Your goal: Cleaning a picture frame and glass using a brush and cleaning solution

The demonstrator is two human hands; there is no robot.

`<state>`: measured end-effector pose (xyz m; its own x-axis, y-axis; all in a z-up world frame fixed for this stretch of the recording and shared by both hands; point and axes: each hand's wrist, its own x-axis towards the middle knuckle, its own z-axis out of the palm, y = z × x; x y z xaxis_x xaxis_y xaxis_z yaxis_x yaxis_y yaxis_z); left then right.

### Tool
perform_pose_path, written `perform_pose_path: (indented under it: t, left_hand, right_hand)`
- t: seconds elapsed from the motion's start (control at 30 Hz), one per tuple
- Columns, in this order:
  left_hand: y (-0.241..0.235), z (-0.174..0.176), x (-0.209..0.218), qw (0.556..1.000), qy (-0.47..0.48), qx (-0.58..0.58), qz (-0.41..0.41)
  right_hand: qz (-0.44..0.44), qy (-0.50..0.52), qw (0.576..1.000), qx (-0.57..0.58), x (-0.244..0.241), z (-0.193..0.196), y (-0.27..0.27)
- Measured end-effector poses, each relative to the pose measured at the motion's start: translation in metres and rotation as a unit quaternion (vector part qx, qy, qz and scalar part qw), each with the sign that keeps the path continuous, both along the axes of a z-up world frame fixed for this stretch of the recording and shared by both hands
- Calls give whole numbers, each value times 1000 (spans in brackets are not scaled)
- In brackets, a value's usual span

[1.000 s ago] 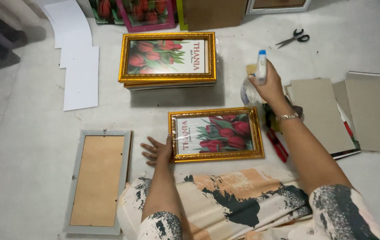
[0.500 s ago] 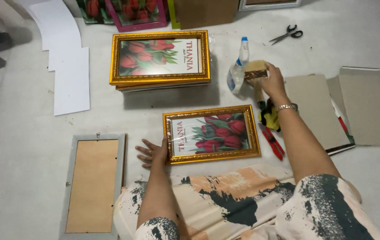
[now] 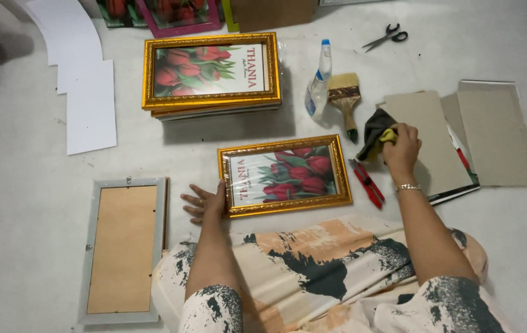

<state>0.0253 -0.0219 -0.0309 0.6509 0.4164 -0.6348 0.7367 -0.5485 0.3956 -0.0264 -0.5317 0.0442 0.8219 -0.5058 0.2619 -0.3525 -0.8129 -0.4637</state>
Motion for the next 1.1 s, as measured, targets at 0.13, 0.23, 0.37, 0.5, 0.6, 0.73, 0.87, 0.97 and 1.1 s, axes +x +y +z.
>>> perform_pose_path:
  t: [0.13,0.23,0.37,0.5,0.6,0.73,0.87,0.97,1.1]
  left_hand:
    - [-1,4,1,1000,1,0,9]
    - [-1,4,1,1000,-9,1,0]
    - [-1,6,0,1000,0,-20,8]
    - [0,2,1,999,-8,-31,1]
    - [0,6,-1,1000,-8,-23,3]
    - [0,14,2,1000,-9,-25,3]
    - [-3,15,0,1000,3,-31,4]
    - [1,-30,9,1000,2,-11,20]
    - [2,-50,15,999,-4,-8,48]
  right_hand:
    - [63,70,994,58,1,44,21]
    - [196,213,952,98,-13,100,76]
    - [318,255,910,75,-22,66,126]
    - [337,381,860,-40,-38,-22,174]
    - [305,322,891,-94,-70,-18,216]
    - [314,239,905,-158,-60,-40,228]
    - [390,191,901,-4,-37,11,296]
    - [382,106,918,-19,-12,0,353]
    - [402,202,891,-58,15,-57,378]
